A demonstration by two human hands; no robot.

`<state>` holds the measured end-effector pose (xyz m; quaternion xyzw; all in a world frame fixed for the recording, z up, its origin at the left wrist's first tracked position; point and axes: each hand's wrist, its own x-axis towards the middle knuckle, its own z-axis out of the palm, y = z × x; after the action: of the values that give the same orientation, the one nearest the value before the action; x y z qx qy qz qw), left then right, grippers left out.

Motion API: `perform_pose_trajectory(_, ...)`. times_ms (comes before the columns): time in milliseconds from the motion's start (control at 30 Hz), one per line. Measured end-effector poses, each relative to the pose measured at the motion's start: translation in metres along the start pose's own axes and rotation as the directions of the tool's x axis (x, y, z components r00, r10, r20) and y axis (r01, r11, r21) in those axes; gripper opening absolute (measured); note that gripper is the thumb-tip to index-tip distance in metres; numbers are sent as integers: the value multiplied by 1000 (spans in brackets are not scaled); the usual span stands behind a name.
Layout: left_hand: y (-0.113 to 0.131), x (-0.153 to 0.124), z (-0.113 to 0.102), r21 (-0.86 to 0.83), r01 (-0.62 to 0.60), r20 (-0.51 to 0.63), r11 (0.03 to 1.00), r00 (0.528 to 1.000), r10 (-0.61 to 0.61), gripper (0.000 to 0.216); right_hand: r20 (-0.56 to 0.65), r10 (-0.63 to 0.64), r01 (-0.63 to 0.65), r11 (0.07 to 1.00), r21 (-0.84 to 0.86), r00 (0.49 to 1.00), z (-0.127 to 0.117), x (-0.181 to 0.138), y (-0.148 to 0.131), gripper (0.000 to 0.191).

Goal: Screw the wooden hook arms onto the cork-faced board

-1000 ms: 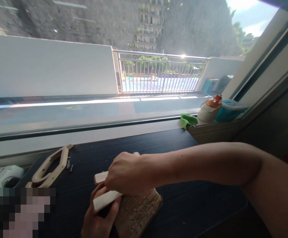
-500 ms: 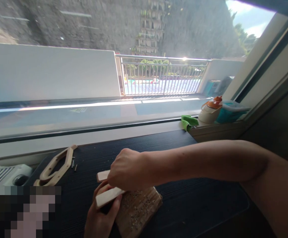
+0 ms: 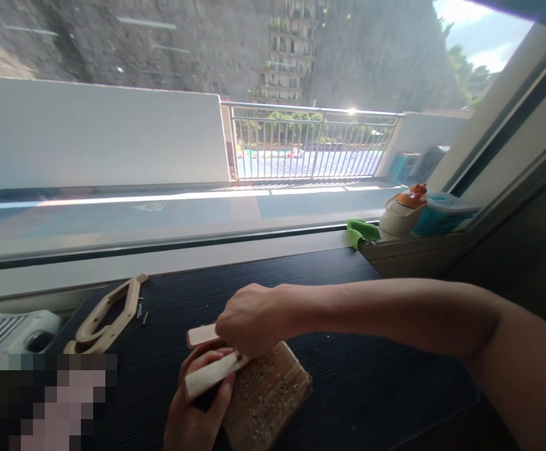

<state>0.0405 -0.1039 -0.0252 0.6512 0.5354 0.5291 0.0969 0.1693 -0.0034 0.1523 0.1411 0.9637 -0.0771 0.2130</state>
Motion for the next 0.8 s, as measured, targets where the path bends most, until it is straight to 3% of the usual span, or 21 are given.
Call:
perform_pose_trajectory(200, -4, -2, 0, 21, 22, -23, 1000, 999, -22, 21, -88, 37, -47, 993, -109, 995, -3, -5, -8, 15)
perform_pose_trajectory(433, -9, -6, 0, -5, 208, -5, 978, 978, -208, 35, -124, -182, 146, 956, -256, 975, -4, -21, -25, 14)
perform_pose_trajectory(600, -13, -9, 1, 19, 191, -2, 981, 982, -191, 34, -120, -187, 156, 960, -231, 975, -5, -17, -21, 14)
perform_pose_trajectory(800, -5, -2, 1, -27, 23, 15, 999, 1000, -22, 21, -79, -7, 2, 998, -56, 997, -3, -5, -2, 13)
